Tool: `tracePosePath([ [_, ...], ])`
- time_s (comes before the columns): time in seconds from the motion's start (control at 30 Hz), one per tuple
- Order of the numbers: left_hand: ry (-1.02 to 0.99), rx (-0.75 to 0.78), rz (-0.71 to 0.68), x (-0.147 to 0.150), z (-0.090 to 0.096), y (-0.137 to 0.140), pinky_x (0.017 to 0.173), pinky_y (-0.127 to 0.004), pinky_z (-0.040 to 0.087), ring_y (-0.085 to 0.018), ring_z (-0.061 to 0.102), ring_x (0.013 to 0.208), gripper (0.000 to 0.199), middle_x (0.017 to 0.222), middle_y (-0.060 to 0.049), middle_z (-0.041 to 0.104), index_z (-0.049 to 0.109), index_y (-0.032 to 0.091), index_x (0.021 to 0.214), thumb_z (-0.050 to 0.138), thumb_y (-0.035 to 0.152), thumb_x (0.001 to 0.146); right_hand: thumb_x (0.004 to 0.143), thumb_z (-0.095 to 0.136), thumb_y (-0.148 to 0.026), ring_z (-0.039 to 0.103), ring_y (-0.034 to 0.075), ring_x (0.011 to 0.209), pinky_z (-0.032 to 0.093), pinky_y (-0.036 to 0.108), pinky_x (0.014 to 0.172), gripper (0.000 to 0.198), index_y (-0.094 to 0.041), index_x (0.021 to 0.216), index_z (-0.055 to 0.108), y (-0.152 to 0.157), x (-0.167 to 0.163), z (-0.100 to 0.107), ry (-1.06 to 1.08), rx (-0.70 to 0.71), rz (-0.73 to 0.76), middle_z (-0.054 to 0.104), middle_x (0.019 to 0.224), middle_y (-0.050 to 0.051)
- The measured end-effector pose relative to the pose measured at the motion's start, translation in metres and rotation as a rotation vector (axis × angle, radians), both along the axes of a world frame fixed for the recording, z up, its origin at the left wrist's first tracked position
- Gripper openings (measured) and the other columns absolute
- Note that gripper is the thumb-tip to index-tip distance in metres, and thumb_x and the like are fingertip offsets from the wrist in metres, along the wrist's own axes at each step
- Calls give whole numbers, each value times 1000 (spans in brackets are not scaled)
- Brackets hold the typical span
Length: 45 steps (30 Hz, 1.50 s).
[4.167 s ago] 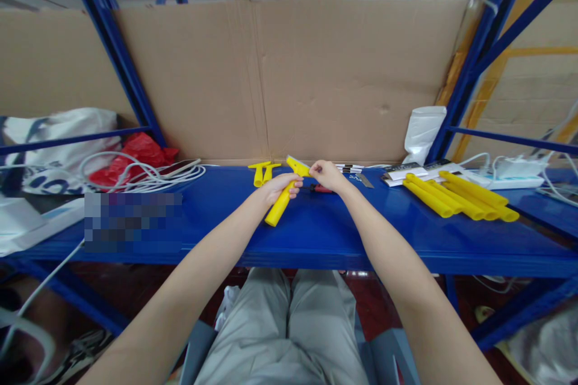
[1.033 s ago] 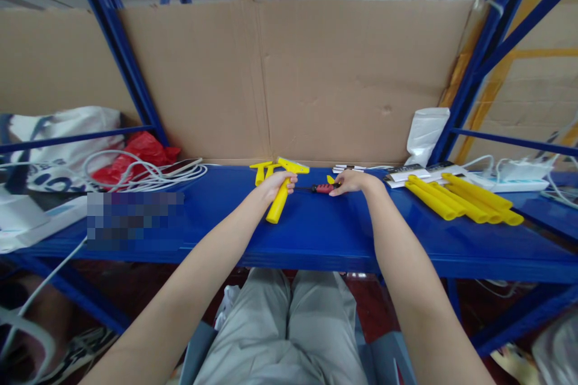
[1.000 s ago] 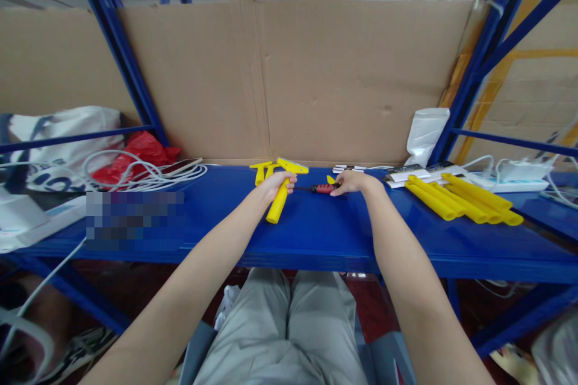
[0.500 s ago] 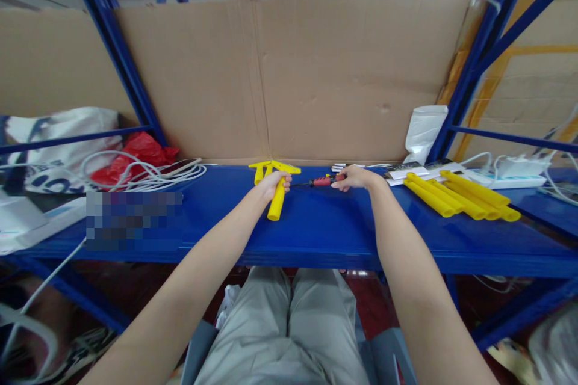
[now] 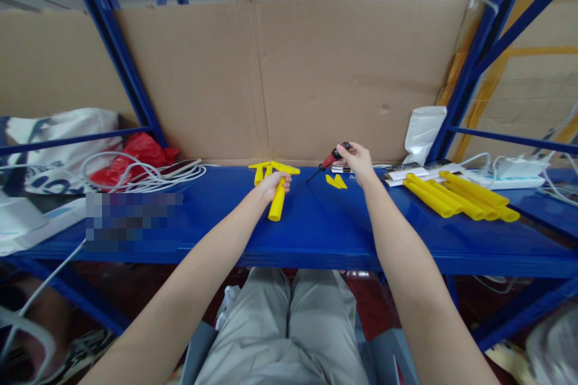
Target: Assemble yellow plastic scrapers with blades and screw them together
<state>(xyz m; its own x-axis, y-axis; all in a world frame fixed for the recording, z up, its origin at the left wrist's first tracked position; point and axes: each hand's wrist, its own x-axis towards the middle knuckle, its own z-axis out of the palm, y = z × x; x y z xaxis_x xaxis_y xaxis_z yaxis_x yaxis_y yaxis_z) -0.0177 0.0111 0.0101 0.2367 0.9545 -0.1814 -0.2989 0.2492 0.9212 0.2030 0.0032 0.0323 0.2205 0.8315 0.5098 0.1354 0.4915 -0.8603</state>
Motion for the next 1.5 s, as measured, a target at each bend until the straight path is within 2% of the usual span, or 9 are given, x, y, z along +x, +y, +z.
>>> tracePosePath([
  [0.23,53,-18,-1,-1,-1,1,37,-17,24,-4,29,34,21,45,5,37,39,18,63,37,3,78,63,61,-61,60,14,55,52,30,51,48,-19,86,52,6,3,3,79,164,-203,61,78,4],
  [0.37,110,-47,4,-1,-2,2,39,-18,25,-4,30,34,21,45,6,37,39,18,63,37,2,78,67,52,-66,60,14,55,49,27,47,50,-19,86,50,9,6,4,68,185,-299,60,80,4],
  [0.67,148,-35,-67,1,-2,0,39,-18,26,-4,31,33,19,45,6,38,41,17,67,37,3,80,65,59,-60,55,11,49,47,25,42,44,-19,75,48,9,-5,4,170,205,-197,56,69,0],
  [0.83,135,-48,-114,2,-2,0,38,-17,25,-4,31,33,18,46,7,37,40,18,68,39,6,82,67,58,-59,55,10,47,48,24,42,43,-19,78,50,7,-7,4,153,155,-202,57,69,0],
  [1.17,132,-64,-157,2,0,-3,37,-16,24,-3,29,33,19,45,7,37,39,18,68,38,7,83,67,54,-65,55,11,48,48,25,43,48,-19,81,50,10,-7,2,95,195,-202,57,70,0],
  [1.37,151,-50,-186,2,1,-3,37,-16,25,-4,30,33,20,44,6,37,38,18,68,33,6,83,66,57,-63,55,10,47,47,25,43,47,-19,80,50,7,-9,4,133,184,-200,56,69,0],
  [1.5,127,-63,-191,1,0,-2,37,-15,25,-3,29,33,20,45,7,37,38,18,66,39,8,83,66,57,-63,53,10,46,46,25,43,47,-19,81,51,6,-8,4,125,169,-212,55,66,-1],
])
